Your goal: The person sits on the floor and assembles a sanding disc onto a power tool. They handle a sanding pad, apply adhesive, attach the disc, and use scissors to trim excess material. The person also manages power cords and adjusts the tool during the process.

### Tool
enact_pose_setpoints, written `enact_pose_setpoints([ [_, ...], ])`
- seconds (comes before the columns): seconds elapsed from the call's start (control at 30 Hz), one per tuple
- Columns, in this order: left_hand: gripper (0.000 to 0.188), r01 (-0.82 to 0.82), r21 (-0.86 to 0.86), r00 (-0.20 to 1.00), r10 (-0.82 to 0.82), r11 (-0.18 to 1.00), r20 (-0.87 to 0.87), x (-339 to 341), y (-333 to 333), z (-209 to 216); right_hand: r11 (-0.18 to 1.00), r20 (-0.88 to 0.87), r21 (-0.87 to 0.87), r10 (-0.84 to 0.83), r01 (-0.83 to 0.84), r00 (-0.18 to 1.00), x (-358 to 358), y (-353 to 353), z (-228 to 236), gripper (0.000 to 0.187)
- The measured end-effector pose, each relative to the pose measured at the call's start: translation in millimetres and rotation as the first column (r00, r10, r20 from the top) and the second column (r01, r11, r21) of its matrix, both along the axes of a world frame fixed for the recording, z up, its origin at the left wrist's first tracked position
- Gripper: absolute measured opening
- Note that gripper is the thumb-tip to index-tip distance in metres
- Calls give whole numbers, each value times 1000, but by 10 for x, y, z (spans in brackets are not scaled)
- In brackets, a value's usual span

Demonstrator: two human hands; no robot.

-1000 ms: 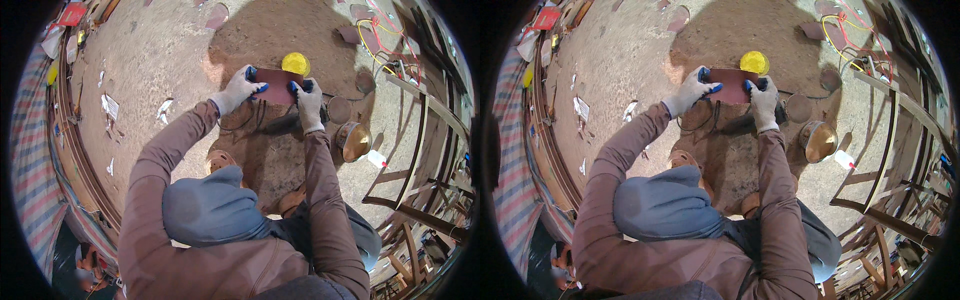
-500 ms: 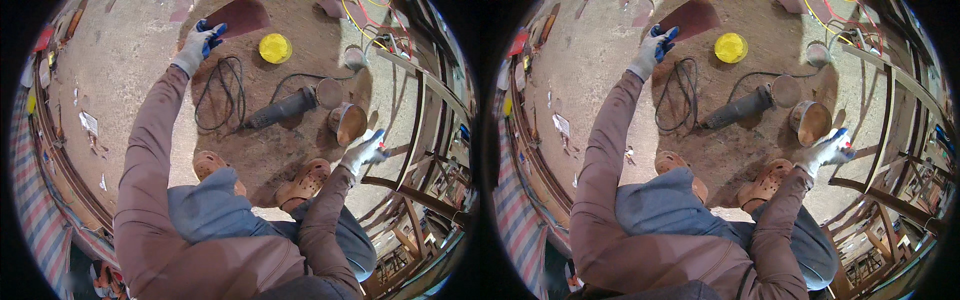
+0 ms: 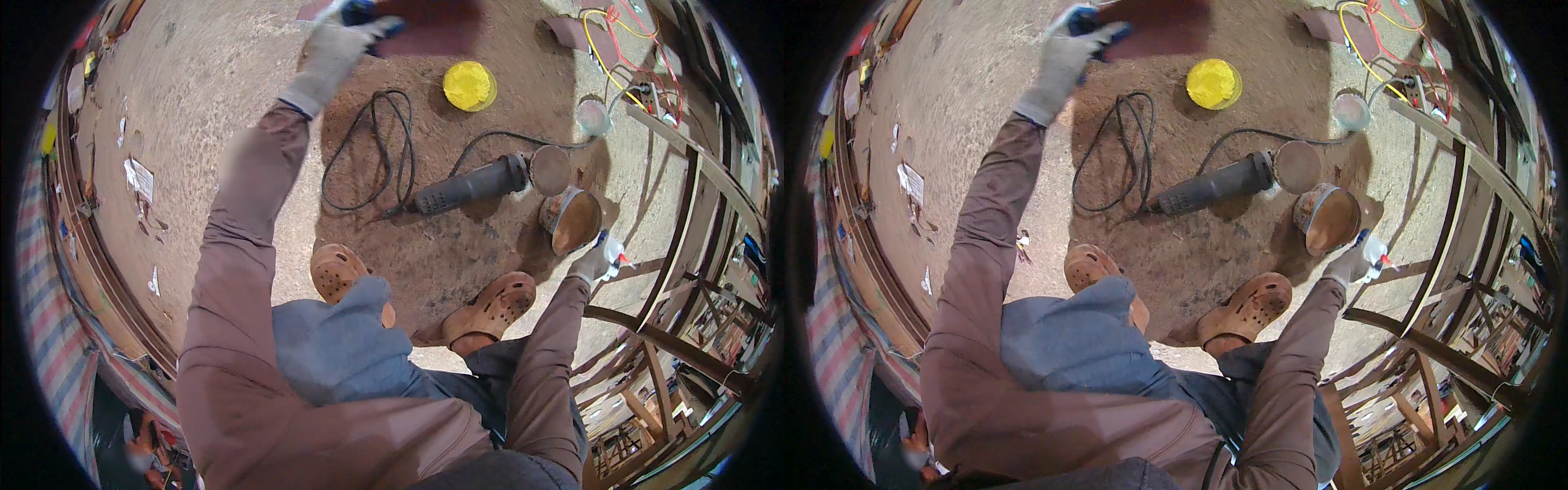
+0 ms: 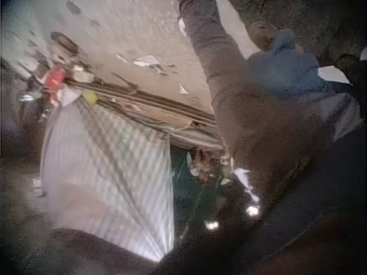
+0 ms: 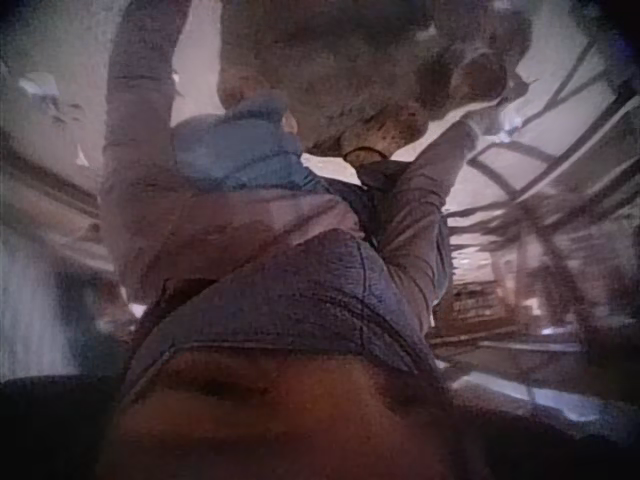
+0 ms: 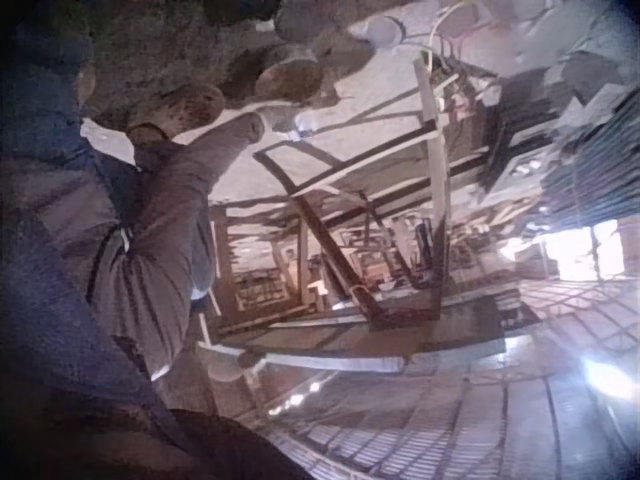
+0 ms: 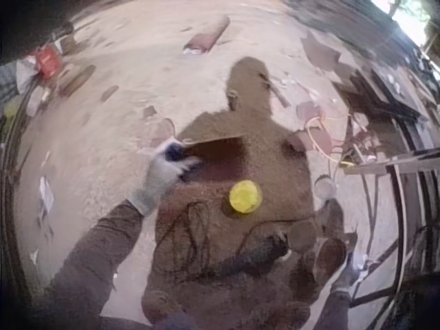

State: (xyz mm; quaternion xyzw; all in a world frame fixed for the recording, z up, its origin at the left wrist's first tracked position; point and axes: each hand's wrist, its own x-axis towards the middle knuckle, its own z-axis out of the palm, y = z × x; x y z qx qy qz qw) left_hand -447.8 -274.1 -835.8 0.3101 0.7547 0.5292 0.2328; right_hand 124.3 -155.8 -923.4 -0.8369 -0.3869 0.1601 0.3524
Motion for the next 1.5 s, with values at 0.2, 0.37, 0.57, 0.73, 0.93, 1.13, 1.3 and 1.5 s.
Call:
enact_pose_setpoints([
  [0.2, 31, 92, 98, 992, -100, 991, 80, 90, 176, -723, 967, -111, 248, -26, 53, 993, 538, 191, -400, 40],
  [0.37, 19, 42, 131, 898, -95, 990, 430, -74, -37, 49, 947, -338, 293, 233, -133, 912, 972, 246, -421, 33],
  [0.57, 23, -86, 119, 735, -17, 989, 678, -588, -559, -699, 939, -562, 316, 302, -137, 770, 491, 551, -166, 44],
  [0.73, 25, -56, -107, 919, 93, 993, 382, -603, -858, -1054, 632, -206, 558, 733, -537, 648, -994, 679, 399, 58],
  [0.93, 27, -97, -145, 895, 150, 985, 419, -588, -944, -994, 157, 221, -3, 963, -988, 153, -2444, 371, 1123, 66],
  [1.13, 29, -88, -37, 850, 94, 995, 518, -647, -1039, -841, -6, 432, -424, 878, -906, -208, -2690, 506, 718, 65],
  [1.3, 22, -82, -40, 836, 91, 996, 542, -722, -1132, -782, 51, 500, -541, 822, -839, -273, -2729, 448, 646, 63],
  [1.5, 26, -153, 45, 809, 99, 987, 579, -748, -1143, -744, 64, 525, -536, 806, -842, -273, -2786, 364, 755, 60],
])
